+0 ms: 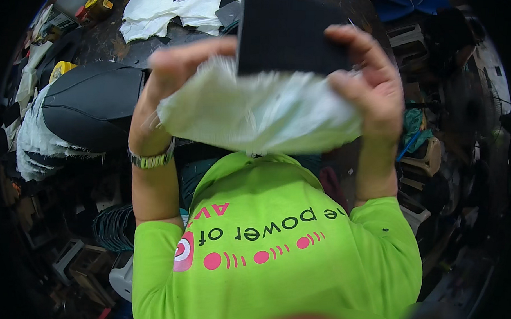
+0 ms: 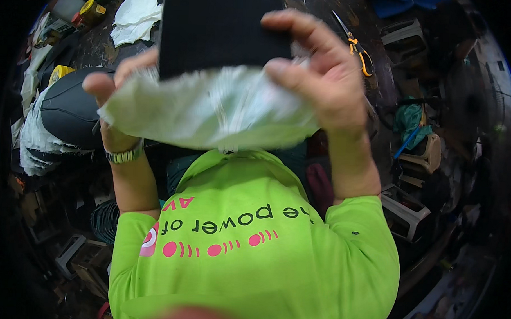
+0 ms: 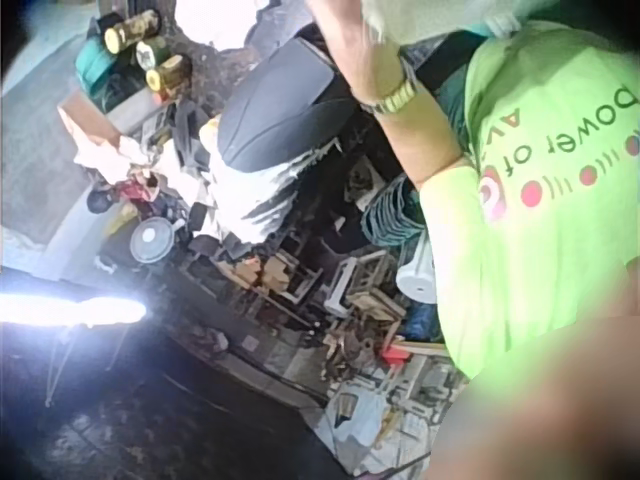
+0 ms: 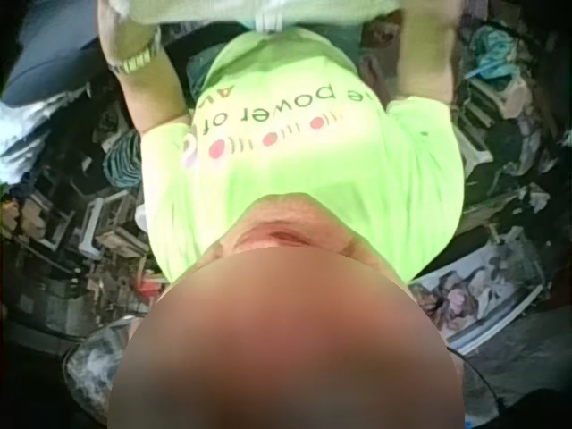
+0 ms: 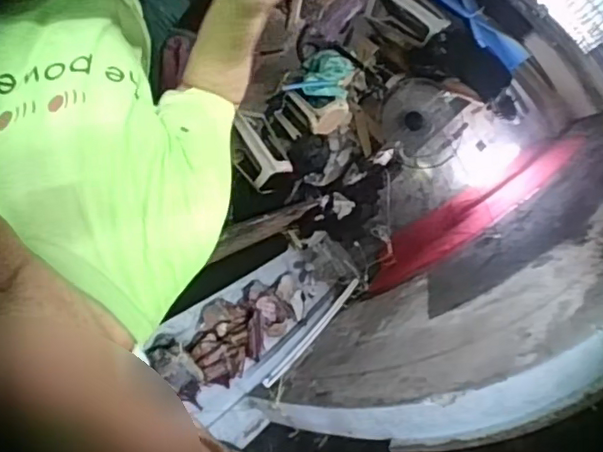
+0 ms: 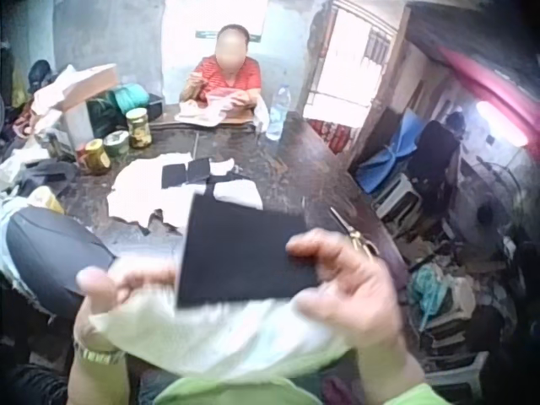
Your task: The person removes a black foam insert from a motorcycle seat, cuts it with shears, and then places a white fabric layer inside the seat shell. The person repeats the cutting and fabric placement steps on the same seat.
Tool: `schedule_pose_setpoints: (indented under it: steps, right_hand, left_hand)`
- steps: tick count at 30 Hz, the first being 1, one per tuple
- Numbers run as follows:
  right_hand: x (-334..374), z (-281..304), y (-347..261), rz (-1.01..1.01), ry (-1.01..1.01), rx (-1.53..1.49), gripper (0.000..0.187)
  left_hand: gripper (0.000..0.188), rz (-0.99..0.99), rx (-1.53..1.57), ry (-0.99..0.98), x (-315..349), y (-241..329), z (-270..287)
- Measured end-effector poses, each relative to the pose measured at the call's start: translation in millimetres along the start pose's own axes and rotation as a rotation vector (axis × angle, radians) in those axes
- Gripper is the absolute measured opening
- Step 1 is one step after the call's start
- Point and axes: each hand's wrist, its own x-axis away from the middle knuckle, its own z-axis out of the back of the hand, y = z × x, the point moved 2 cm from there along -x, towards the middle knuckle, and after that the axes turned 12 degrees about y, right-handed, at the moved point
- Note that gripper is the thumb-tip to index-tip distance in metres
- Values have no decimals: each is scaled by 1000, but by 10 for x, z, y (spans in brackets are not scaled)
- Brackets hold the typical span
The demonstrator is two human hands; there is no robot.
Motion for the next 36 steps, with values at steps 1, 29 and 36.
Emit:
schedule_pose_setpoints:
  steps: [1,29,36]
  right_hand:
    - [149,-59,90,-75,-12,2,49]
    - [173,-326,902,167,-103,1075,29]
    - [189,-226,948,95,-73,1054,21]
  left_hand:
    - [95,73,-17,-25,165,23,-30]
    - [17,-254,-1416,282,210,-366,-401]
    - [16,-290,-1405,278,276,-432,-374]
